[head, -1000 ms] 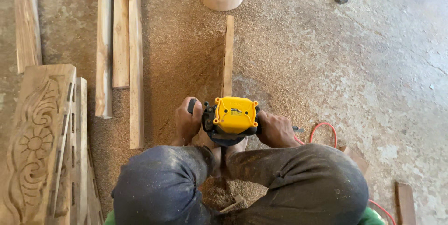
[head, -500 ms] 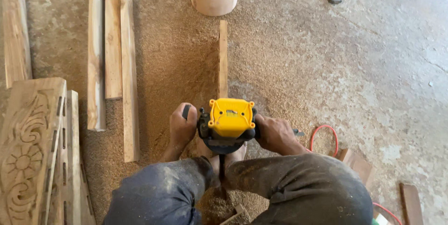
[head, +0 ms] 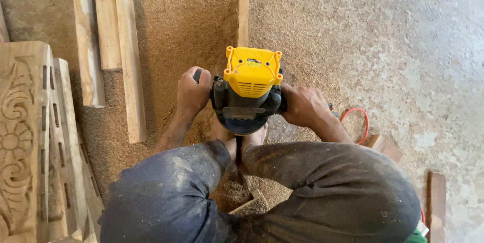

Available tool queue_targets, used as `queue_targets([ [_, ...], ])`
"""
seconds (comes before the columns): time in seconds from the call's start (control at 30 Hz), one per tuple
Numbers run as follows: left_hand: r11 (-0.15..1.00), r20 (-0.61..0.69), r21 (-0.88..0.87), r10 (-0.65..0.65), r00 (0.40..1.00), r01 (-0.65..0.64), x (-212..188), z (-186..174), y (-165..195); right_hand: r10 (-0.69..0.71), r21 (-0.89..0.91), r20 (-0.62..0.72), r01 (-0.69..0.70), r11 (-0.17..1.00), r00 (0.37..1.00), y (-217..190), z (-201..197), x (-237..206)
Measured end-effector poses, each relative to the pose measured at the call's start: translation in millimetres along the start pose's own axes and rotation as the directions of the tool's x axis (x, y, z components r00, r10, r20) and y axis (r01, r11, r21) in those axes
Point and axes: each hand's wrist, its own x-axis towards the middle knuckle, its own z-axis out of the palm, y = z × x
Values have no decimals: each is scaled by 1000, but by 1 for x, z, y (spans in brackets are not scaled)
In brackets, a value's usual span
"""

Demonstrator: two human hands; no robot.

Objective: The person uses a handheld electric router to carve grooves into a wooden plank. They hold the plank steady with their feet and guide the tool along its length, then flip the plank to work on the other side.

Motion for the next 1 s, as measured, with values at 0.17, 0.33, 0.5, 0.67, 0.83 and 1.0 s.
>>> queue_targets([
  [0.17,999,17,-31,-41,999,41,-9,-3,1,33,0,51,-33,999,998,-1,3,-3],
  [0.33,998,-1,-53,-23,1000,23,-12,-2,2,13,-4,15,-13,1000,1000,-1,4,-7],
  [0.5,999,-8,-45,20,1000,-20,-14,-1,3,4,4,9,-4,1000,1000,0,4,-10],
  [0.67,999,-6,-33,-3,1000,3,-15,0,3,12,24,8,-12,1000,1000,0,4,-13],
  [0.83,999,-19,-30,35,999,-36,-17,3,0,14,29,-9,-14,999,1000,0,5,-17],
  [1.0,994,-29,-20,106,994,-107,-23,3,-2,-52,29,-90,55,998,995,5,18,-20],
])
